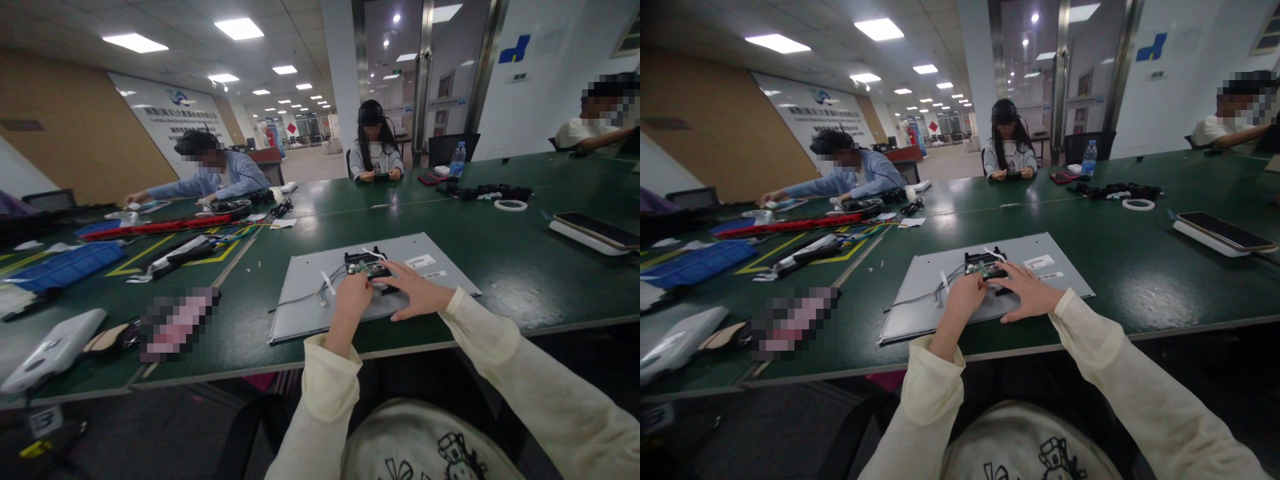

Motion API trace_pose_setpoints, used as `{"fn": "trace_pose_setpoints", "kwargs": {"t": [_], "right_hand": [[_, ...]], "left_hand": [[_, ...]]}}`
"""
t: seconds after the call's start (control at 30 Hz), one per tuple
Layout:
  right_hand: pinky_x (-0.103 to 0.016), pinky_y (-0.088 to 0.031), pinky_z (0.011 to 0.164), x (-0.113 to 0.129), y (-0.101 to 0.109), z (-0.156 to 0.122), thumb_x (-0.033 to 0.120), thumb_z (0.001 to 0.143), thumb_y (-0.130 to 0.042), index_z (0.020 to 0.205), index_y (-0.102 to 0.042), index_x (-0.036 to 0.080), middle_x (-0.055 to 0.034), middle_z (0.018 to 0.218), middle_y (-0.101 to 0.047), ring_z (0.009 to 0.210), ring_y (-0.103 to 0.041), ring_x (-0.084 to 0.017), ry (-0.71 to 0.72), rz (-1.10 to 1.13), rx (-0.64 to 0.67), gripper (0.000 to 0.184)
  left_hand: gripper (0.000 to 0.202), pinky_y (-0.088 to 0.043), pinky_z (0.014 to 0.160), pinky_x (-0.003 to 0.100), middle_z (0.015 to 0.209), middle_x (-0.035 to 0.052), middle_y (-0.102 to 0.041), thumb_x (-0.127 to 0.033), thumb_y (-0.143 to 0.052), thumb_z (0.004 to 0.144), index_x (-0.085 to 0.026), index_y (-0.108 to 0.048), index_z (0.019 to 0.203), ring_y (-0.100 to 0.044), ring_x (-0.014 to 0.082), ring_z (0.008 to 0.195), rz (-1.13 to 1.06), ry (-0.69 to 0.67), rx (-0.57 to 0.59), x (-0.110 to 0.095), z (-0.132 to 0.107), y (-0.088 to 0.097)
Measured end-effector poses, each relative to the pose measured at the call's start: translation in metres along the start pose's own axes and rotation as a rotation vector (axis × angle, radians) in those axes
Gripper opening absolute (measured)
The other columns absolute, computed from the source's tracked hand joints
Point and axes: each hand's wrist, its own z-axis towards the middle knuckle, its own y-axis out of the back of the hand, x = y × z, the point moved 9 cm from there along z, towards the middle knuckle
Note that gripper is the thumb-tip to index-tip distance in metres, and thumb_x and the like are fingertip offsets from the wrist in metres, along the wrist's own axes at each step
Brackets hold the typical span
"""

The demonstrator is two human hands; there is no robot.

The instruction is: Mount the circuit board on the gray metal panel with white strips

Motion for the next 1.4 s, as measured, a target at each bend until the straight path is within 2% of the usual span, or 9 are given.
{"fn": "trace_pose_setpoints", "kwargs": {"t": [0.1,0.27,0.4,0.57,0.87,1.07,1.4], "right_hand": [[-0.052,-0.017,0.115,-0.001,-0.002,0.0,0.067,0.074,-0.063,0.148,-0.036,0.029,-0.0082,0.16,-0.005,0.146,-0.006,-0.034,-0.018,-0.017,-0.005,0.087],[-0.052,-0.019,0.114,-0.006,-0.005,0.001,0.065,0.076,-0.063,0.149,-0.034,0.031,-0.0078,0.16,-0.007,0.146,-0.006,-0.034,-0.052,-0.034,0.002,0.085],[-0.055,-0.018,0.113,-0.015,-0.007,0.006,0.066,0.078,-0.059,0.149,-0.034,0.03,-0.0084,0.16,-0.008,0.146,-0.005,-0.033,-0.122,-0.058,-0.001,0.083],[-0.063,-0.018,0.11,-0.03,-0.009,0.012,0.07,0.079,-0.054,0.149,-0.033,0.029,-0.0088,0.16,-0.008,0.145,-0.004,-0.036,-0.251,-0.09,0.007,0.084],[-0.066,-0.018,0.108,-0.059,-0.008,0.008,0.075,0.081,-0.043,0.147,-0.034,0.027,-0.0094,0.16,-0.007,0.145,-0.003,-0.039,-0.448,-0.165,0.006,0.082],[-0.065,-0.021,0.107,-0.079,-0.006,-0.001,0.078,0.08,-0.038,0.148,-0.03,0.027,-0.0071,0.16,-0.002,0.144,-0.002,-0.039,-0.613,-0.226,-0.006,0.085],[-0.069,-0.019,0.104,-0.102,0.002,-0.013,0.079,0.08,-0.036,0.147,-0.03,0.028,-0.0077,0.159,-0.002,0.143,0.001,-0.042,-0.824,-0.218,-0.069,0.085]], "left_hand": [[0.022,-0.046,0.075,0.029,0.09,0.0103,-0.07,-0.023,-0.043,0.091,-0.017,-0.064,0.094,-0.066,0.0216,0.087,-0.009,0.026,-0.002,0.0,-0.011,0.004],[0.022,-0.044,0.074,0.028,0.088,0.0078,-0.067,-0.023,-0.039,0.094,-0.019,-0.06,0.097,-0.064,0.0191,0.083,-0.066,0.109,-0.058,-0.005,-0.048,0.007],[0.015,-0.044,0.082,0.031,0.097,0.0068,-0.064,-0.021,-0.044,0.092,-0.019,-0.058,0.095,-0.059,0.0204,0.094,-0.085,0.036,-0.181,-0.019,-0.067,0.011],[0.015,-0.043,0.087,0.034,0.102,0.0067,-0.06,-0.019,-0.045,0.091,-0.019,-0.058,0.099,-0.056,0.021,0.099,-0.104,-0.025,-0.214,-0.023,-0.071,0.009],[0.021,-0.038,0.103,0.038,0.12,0.0082,-0.056,-0.02,-0.047,0.091,-0.018,-0.054,0.111,-0.049,0.0207,0.118,-0.201,-0.119,-0.246,-0.024,-0.077,0.002],[0.027,-0.038,0.105,0.041,0.123,0.0089,-0.056,-0.021,-0.047,0.091,-0.019,-0.052,0.117,-0.049,0.022,0.121,-0.166,-0.135,-0.232,-0.025,-0.077,-0.002],[0.026,-0.038,0.106,0.043,0.126,0.0086,-0.056,-0.021,-0.042,0.094,-0.019,-0.052,0.117,-0.049,0.0229,0.123,-0.142,-0.141,-0.21,-0.028,-0.078,-0.001]]}}
